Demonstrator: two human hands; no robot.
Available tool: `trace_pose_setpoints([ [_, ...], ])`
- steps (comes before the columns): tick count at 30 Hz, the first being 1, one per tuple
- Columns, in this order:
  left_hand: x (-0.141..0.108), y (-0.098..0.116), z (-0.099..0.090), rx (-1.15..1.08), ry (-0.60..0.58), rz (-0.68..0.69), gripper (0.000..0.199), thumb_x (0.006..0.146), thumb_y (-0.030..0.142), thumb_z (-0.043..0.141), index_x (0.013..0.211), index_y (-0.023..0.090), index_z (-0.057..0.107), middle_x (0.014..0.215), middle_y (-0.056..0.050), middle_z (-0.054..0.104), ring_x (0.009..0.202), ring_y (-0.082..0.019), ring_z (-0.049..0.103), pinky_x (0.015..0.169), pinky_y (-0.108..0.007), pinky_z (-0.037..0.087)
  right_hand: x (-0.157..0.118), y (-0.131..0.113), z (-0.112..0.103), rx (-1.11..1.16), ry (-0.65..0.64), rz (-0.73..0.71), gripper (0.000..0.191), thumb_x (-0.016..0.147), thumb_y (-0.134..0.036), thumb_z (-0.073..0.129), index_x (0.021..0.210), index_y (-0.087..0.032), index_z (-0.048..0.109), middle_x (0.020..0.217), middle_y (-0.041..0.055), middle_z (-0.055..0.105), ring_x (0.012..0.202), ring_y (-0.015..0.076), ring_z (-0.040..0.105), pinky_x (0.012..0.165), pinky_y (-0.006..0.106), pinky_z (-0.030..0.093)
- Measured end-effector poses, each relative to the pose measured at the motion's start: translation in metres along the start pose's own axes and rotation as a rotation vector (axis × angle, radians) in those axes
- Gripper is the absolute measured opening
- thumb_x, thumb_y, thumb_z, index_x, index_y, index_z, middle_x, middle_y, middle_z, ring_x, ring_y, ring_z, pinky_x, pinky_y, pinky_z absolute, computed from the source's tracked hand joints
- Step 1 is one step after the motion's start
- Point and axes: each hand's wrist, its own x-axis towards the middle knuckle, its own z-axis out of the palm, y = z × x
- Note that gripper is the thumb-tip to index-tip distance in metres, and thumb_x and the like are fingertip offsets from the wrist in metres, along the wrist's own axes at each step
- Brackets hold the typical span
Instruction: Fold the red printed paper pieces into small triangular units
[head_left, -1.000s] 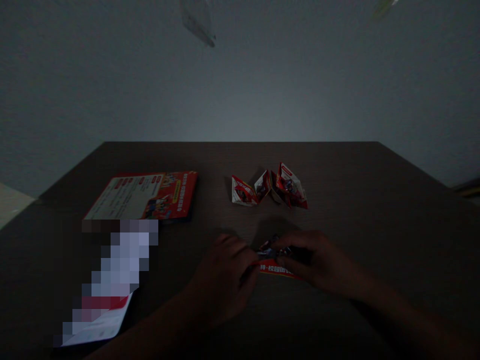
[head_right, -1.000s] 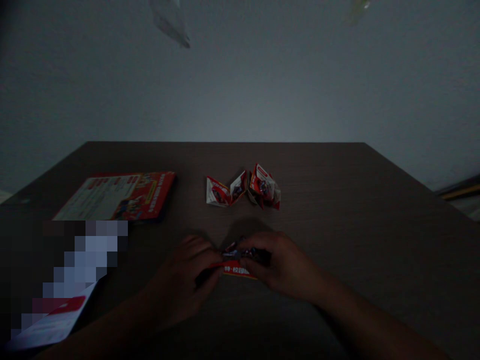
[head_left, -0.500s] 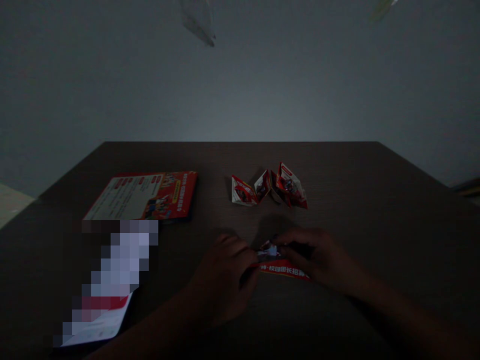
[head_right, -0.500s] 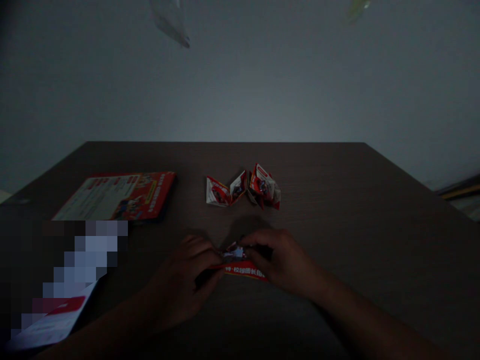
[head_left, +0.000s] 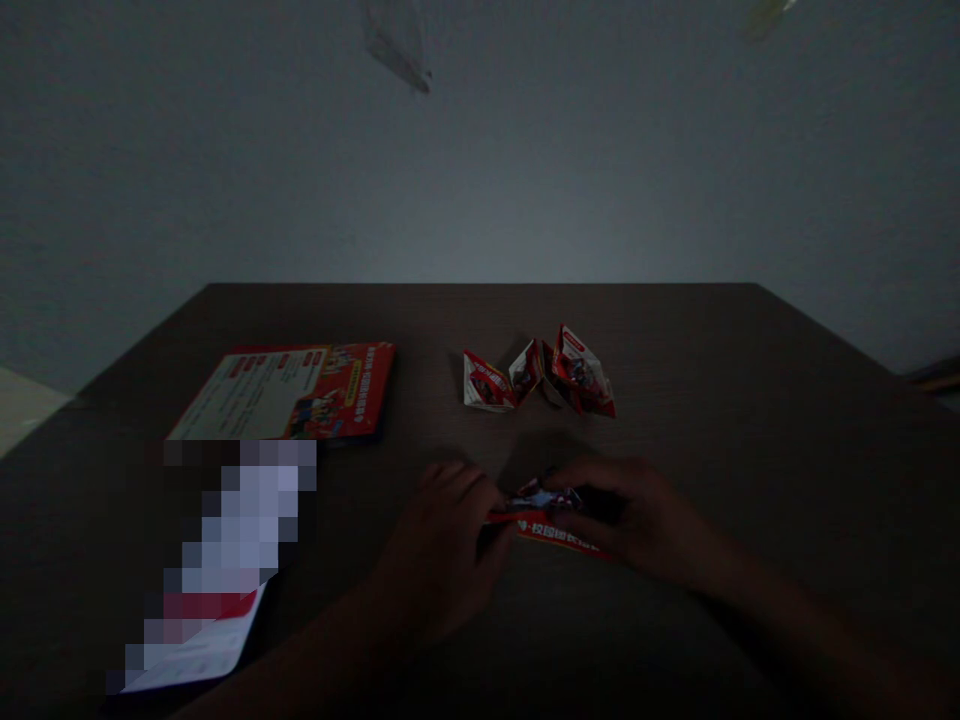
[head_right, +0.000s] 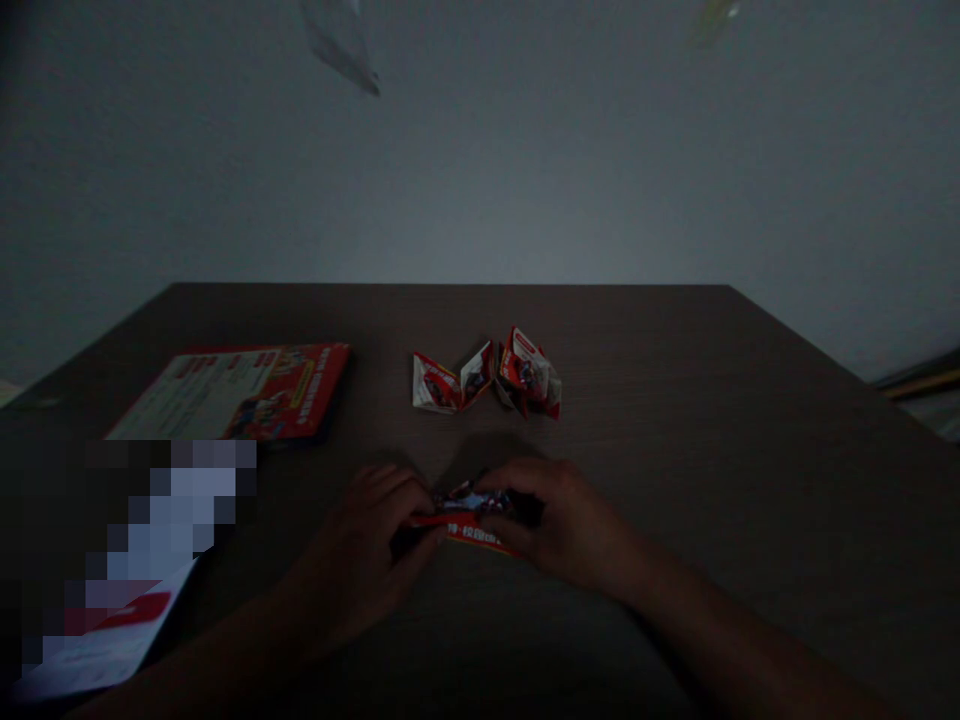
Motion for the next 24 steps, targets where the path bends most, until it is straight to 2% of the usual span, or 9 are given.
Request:
trace_pose_setpoints([
  [4,-0.0001,-0.0009,0.0009,-0.024,0.036,-0.044,0.013,0.079,0.013,0.059,0.089,0.019,0.054,0.086,-0.003,0.059,0.082,-0.020,0.052,0.076,-0.037,0.041,0.0003,0.0032,0.0024,0.002,0.005,0.009,0.028,0.080,-0.011,0.063,0.105,-0.022,0.064,0.099,0.0023,0.069,0.087,0.0151,0.065,0.077,0.026,0.051],
  [10,-0.0008,-0.0020,0.0015,-0.040,0.085,-0.031,0.021,0.078,0.011,0.060,0.097,0.019,0.053,0.090,-0.003,0.062,0.083,-0.020,0.055,0.076,-0.037,0.042,-0.0029,0.0061,0.0036,-0.007,0.122,0.023,0.051,0.079,-0.016,0.065,0.126,-0.026,0.050,0.093,0.0023,0.069,0.082,0.0166,0.065,0.071,0.028,0.054],
  [12,-0.0008,-0.0023,0.0012,-0.048,0.096,-0.017,0.021,0.078,0.011,0.061,0.097,0.019,0.055,0.089,-0.003,0.063,0.083,-0.020,0.055,0.077,-0.036,0.042,-0.0026,0.0055,0.0027,-0.014,0.152,-0.007,0.043,0.080,-0.016,0.064,0.122,-0.024,0.054,0.092,0.0028,0.069,0.081,0.0164,0.066,0.071,0.028,0.053],
  [16,0.0002,-0.0032,0.0004,-0.045,0.072,0.025,0.015,0.078,0.010,0.061,0.090,0.019,0.060,0.086,-0.003,0.063,0.082,-0.019,0.055,0.076,-0.036,0.040,-0.0003,0.0048,-0.0010,-0.023,0.161,-0.111,0.021,0.082,-0.011,0.060,0.100,-0.021,0.065,0.091,0.0045,0.070,0.082,0.0159,0.065,0.071,0.027,0.052],
  [20,0.0008,-0.0034,-0.0002,-0.021,0.074,0.075,0.016,0.077,0.007,0.060,0.087,0.020,0.063,0.084,-0.003,0.062,0.081,-0.019,0.053,0.075,-0.035,0.039,0.0009,0.0064,-0.0034,-0.013,0.151,-0.210,0.021,0.080,-0.005,0.058,0.093,-0.019,0.066,0.090,0.0053,0.068,0.085,0.0167,0.063,0.075,0.029,0.051],
  [24,0.0005,-0.0026,-0.0014,0.038,0.085,0.096,0.018,0.075,0.008,0.062,0.087,0.021,0.066,0.083,-0.003,0.059,0.081,-0.019,0.052,0.074,-0.035,0.039,0.0018,0.0051,-0.0041,-0.037,0.094,-0.229,0.021,0.078,-0.003,0.057,0.089,-0.019,0.065,0.088,0.0052,0.067,0.084,0.0166,0.062,0.074,0.030,0.050],
])
